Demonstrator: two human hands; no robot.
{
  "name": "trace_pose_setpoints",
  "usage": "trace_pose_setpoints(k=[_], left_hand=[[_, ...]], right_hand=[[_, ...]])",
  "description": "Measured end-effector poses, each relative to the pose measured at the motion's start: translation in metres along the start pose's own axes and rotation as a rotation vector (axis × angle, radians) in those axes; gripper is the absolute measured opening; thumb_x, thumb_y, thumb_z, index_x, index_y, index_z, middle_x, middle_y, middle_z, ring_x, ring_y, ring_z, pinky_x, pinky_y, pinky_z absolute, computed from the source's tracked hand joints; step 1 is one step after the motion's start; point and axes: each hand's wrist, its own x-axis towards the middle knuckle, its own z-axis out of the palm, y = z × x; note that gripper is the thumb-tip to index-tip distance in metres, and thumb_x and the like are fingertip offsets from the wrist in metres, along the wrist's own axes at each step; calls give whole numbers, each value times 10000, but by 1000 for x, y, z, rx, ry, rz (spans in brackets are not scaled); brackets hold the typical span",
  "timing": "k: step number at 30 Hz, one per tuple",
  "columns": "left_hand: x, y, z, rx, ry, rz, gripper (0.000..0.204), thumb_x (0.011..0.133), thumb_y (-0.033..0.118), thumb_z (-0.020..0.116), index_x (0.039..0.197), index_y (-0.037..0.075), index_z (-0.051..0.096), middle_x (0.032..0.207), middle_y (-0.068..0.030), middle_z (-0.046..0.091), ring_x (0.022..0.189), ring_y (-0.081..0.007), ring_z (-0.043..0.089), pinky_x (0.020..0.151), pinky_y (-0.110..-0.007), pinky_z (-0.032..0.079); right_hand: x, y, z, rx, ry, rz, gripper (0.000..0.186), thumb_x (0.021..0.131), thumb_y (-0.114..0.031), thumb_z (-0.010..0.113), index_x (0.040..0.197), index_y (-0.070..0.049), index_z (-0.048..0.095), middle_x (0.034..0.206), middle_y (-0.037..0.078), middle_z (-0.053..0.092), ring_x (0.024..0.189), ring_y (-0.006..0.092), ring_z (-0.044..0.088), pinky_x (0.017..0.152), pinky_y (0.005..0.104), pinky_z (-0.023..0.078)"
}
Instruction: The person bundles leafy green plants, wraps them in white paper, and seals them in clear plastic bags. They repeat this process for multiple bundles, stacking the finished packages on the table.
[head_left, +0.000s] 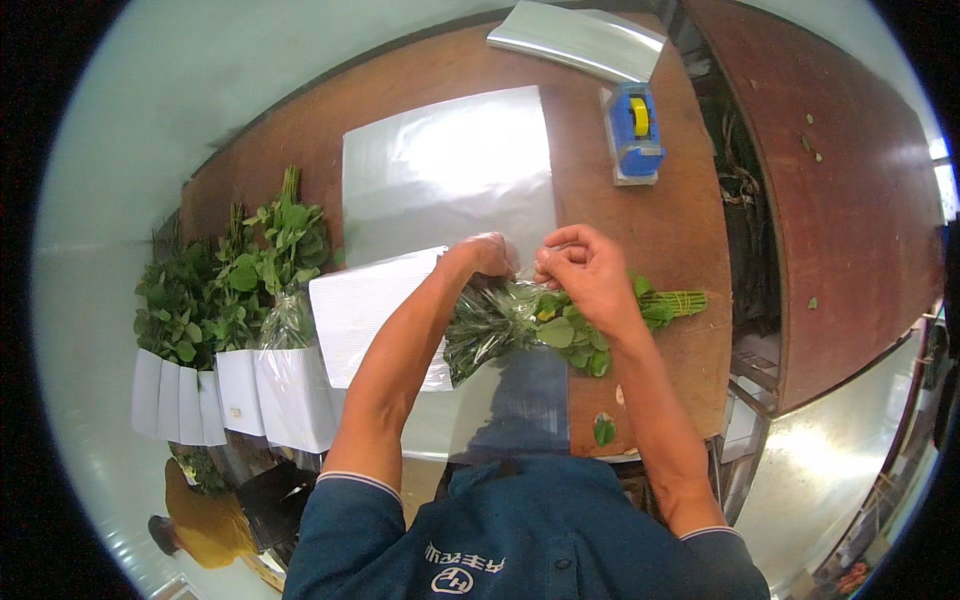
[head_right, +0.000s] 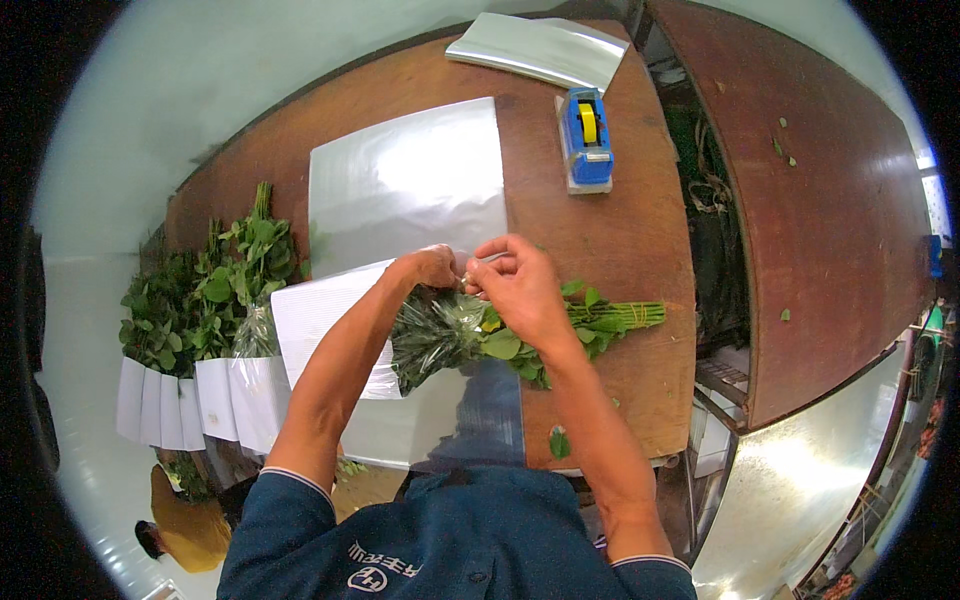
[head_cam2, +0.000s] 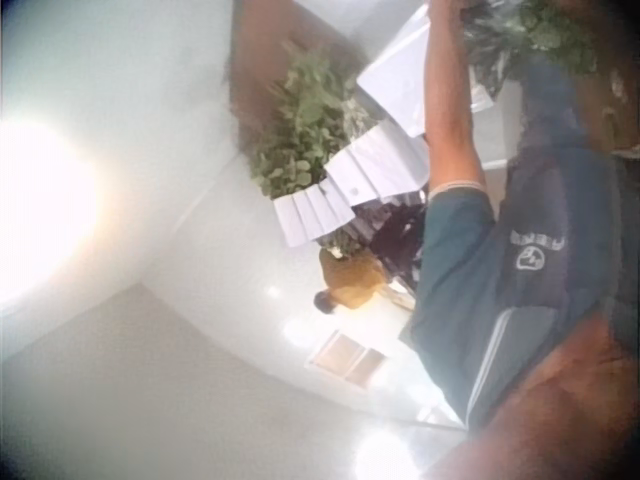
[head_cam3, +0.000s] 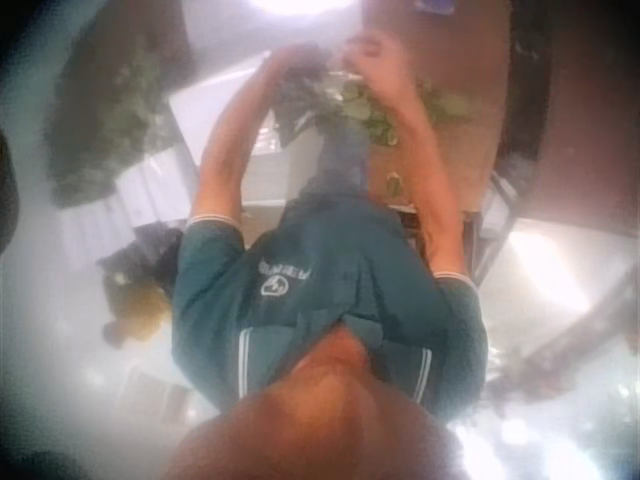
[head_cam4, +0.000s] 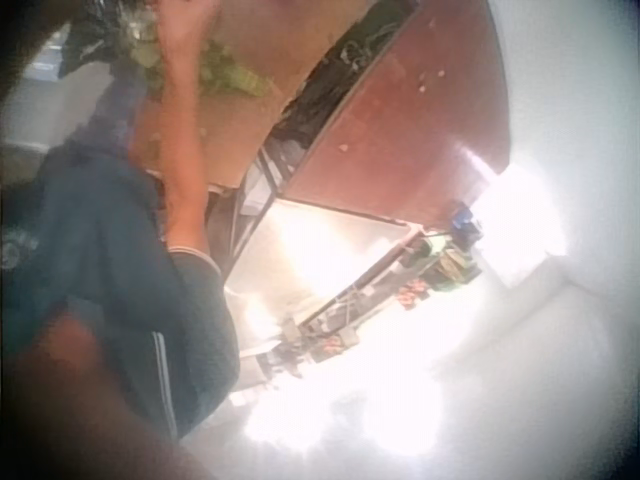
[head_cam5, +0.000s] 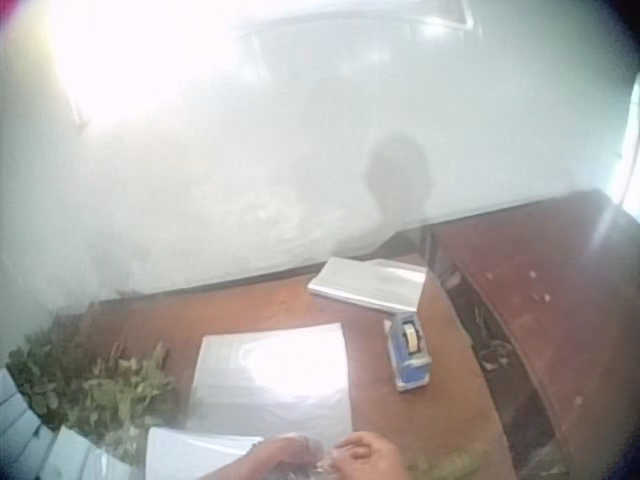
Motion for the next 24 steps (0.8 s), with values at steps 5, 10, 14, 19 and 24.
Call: trace_pose_setpoints(k=[5,10,14,19,24], left_hand=[[-25,-4,-3,21,-67,282,394,762,254,780,1089,37,746,1055,-154,747,973,-288,718,832,-420,558],[-57,-11,4,-125,-107,490,452,682,176,841,1080,1,718,974,-144,758,894,-264,731,809,-390,561],[-50,-15,8,-62,-70,418,434,650,179,871,1030,5,754,927,-145,764,857,-263,739,771,-386,570],[-46,-19,13,-17,9,429,442,648,186,889,1041,23,768,962,-151,771,890,-290,747,781,-391,573],[-57,-18,24,-30,212,617,616,671,299,891,1190,16,716,1100,-168,748,1002,-256,722,899,-400,550]], right_hand=[[-12,0,3,-23,41,4,228,951,-127,728,1093,12,617,837,77,720,768,117,695,660,233,537],[-26,3,8,-21,77,-45,226,949,-107,718,1106,13,608,872,76,721,777,114,699,654,240,527],[-80,32,21,-79,16,-63,155,959,-85,703,1028,-4,591,854,51,709,772,93,682,655,246,531],[-149,90,40,45,55,150,171,982,-112,687,1022,-5,560,850,63,689,787,119,687,689,267,555],[-153,151,35,89,67,223,275,984,-168,701,1128,22,565,895,102,700,809,149,698,704,280,563]])
